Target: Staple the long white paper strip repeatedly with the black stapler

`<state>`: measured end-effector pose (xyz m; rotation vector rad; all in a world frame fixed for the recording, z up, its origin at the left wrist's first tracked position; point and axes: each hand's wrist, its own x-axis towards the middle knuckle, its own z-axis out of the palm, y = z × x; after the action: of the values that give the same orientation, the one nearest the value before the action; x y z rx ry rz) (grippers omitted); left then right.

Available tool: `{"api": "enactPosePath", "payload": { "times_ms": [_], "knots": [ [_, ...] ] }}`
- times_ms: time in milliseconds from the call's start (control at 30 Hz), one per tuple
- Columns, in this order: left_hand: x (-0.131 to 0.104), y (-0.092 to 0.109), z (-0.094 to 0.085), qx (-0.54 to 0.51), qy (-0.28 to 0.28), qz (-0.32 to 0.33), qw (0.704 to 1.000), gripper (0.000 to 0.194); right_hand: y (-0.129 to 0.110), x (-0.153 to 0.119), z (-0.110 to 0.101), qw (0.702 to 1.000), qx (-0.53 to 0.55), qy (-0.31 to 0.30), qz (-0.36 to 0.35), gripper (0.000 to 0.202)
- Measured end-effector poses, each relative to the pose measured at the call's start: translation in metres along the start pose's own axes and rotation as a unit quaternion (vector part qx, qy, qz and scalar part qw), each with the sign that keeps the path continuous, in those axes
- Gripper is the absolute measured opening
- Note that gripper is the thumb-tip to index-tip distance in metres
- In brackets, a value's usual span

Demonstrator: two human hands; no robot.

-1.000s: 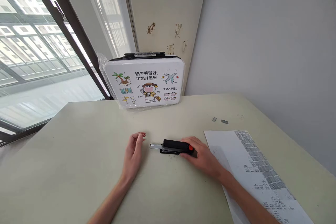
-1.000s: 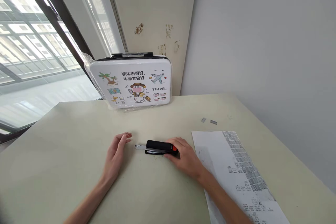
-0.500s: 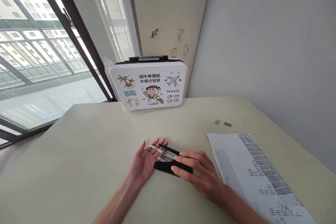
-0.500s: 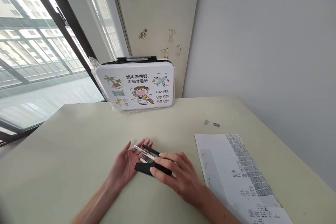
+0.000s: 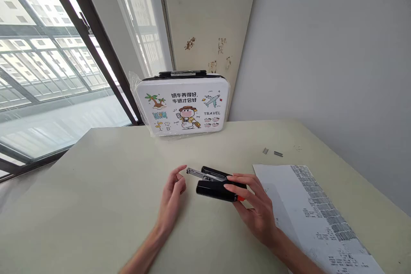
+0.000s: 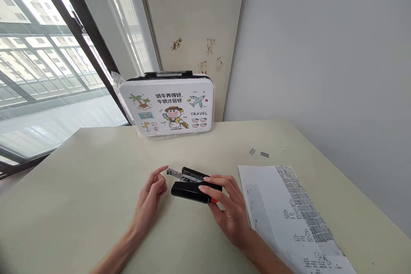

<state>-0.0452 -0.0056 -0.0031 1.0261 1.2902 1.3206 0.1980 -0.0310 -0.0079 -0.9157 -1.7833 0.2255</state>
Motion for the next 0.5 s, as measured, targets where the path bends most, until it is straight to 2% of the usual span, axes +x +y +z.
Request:
{"api": "enactPosePath", "payload": {
  "times_ms": [67,100,267,333,400,500],
  "knots": [
    [-0.005,0.003,0.001,0.099,-0.025,0.035,0.994,0.044,0.003,0.000,0.001,1.000,0.006,0.011,0.020,0.052],
    [-0.008,0.005,0.002,0.115,-0.046,0.038,0.992,0.046,0.004,0.000,0.001,0.999,0.009,0.013,0.030,0.050],
    [-0.013,0.006,0.009,0.108,-0.183,0.029,0.977,0.045,0.005,-0.002,0.005,0.998,0.021,0.005,0.063,0.042],
    [-0.013,0.003,0.009,0.102,-0.209,0.004,0.973,0.045,0.007,0.000,0.008,0.997,0.022,0.002,0.074,0.039],
    [-0.011,-0.001,0.007,0.071,-0.195,-0.014,0.978,0.046,0.010,0.006,0.012,0.996,0.026,-0.007,0.091,0.034],
    [-0.004,-0.008,0.004,-0.088,-0.105,-0.045,0.990,0.043,0.020,0.023,0.027,0.991,0.035,-0.032,0.127,0.026]
  ]
}}
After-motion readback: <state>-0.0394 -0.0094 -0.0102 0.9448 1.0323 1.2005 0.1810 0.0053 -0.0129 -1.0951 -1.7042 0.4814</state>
